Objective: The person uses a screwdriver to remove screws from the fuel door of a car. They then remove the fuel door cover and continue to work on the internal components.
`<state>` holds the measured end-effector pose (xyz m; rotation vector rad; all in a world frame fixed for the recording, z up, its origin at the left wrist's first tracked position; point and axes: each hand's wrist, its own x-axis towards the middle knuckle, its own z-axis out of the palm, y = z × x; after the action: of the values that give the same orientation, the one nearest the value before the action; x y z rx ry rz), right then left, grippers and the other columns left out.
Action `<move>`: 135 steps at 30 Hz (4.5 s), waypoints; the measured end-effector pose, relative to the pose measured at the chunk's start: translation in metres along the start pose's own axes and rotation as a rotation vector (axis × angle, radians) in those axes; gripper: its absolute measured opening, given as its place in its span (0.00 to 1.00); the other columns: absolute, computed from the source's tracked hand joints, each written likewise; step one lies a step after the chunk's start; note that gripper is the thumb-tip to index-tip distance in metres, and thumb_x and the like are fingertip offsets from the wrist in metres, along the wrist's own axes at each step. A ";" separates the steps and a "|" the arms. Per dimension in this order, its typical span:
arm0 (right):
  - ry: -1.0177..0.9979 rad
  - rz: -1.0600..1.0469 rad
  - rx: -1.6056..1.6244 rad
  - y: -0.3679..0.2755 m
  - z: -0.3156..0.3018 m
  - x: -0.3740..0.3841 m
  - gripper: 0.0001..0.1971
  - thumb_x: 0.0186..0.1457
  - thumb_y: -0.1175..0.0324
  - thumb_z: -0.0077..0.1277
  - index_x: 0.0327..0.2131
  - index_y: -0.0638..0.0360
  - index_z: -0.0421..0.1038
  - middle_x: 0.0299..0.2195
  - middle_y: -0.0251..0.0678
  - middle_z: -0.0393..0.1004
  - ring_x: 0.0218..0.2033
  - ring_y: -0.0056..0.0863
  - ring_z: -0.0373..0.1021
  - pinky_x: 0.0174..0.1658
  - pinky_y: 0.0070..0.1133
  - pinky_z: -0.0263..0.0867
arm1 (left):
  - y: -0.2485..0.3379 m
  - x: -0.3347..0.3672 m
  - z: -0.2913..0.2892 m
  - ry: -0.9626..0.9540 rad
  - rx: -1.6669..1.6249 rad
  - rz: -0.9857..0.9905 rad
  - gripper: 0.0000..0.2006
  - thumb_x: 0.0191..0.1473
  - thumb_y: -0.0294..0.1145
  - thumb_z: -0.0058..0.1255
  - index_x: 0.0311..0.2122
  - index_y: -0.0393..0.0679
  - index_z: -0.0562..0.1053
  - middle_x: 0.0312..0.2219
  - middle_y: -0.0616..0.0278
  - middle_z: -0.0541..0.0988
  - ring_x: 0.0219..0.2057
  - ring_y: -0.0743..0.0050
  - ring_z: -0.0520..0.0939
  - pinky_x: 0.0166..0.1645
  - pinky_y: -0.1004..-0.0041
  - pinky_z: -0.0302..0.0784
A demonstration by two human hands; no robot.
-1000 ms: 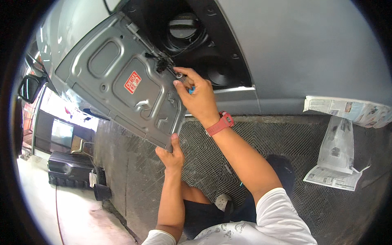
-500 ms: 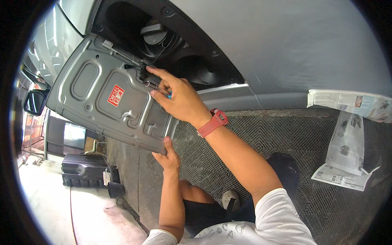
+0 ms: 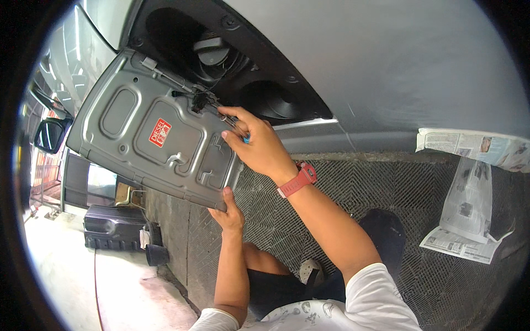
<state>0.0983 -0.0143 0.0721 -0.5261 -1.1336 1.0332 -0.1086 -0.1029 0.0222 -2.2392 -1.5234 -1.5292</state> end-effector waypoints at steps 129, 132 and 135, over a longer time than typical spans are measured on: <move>0.230 0.733 -0.267 -0.112 -0.036 -0.258 0.21 0.72 0.70 0.51 0.65 0.62 0.66 0.34 0.37 0.80 0.29 0.23 0.80 0.33 0.21 0.77 | 0.093 -0.067 0.058 -0.284 -1.717 -1.387 0.23 0.69 0.22 0.50 0.66 0.32 0.65 0.63 0.47 0.76 0.62 0.62 0.79 0.67 0.72 0.79; 0.219 0.676 -0.412 -0.123 -0.028 -0.252 0.20 0.71 0.70 0.52 0.62 0.62 0.67 0.32 0.34 0.79 0.26 0.19 0.76 0.29 0.20 0.73 | 0.097 -0.061 0.056 -0.291 -1.756 -1.403 0.22 0.70 0.25 0.52 0.66 0.34 0.66 0.61 0.49 0.76 0.55 0.69 0.82 0.57 0.79 0.84; 0.271 0.545 -0.504 -0.116 -0.026 -0.246 0.19 0.67 0.70 0.56 0.59 0.62 0.70 0.31 0.33 0.79 0.24 0.18 0.72 0.30 0.21 0.69 | 0.095 -0.066 0.058 -0.336 -1.778 -1.414 0.19 0.70 0.32 0.57 0.61 0.37 0.71 0.54 0.56 0.80 0.45 0.80 0.83 0.46 0.84 0.83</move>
<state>0.1536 -0.2791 0.0354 -1.3931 -1.0249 1.0862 -0.0029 -0.1688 -0.0118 -0.9286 -2.4912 -4.4088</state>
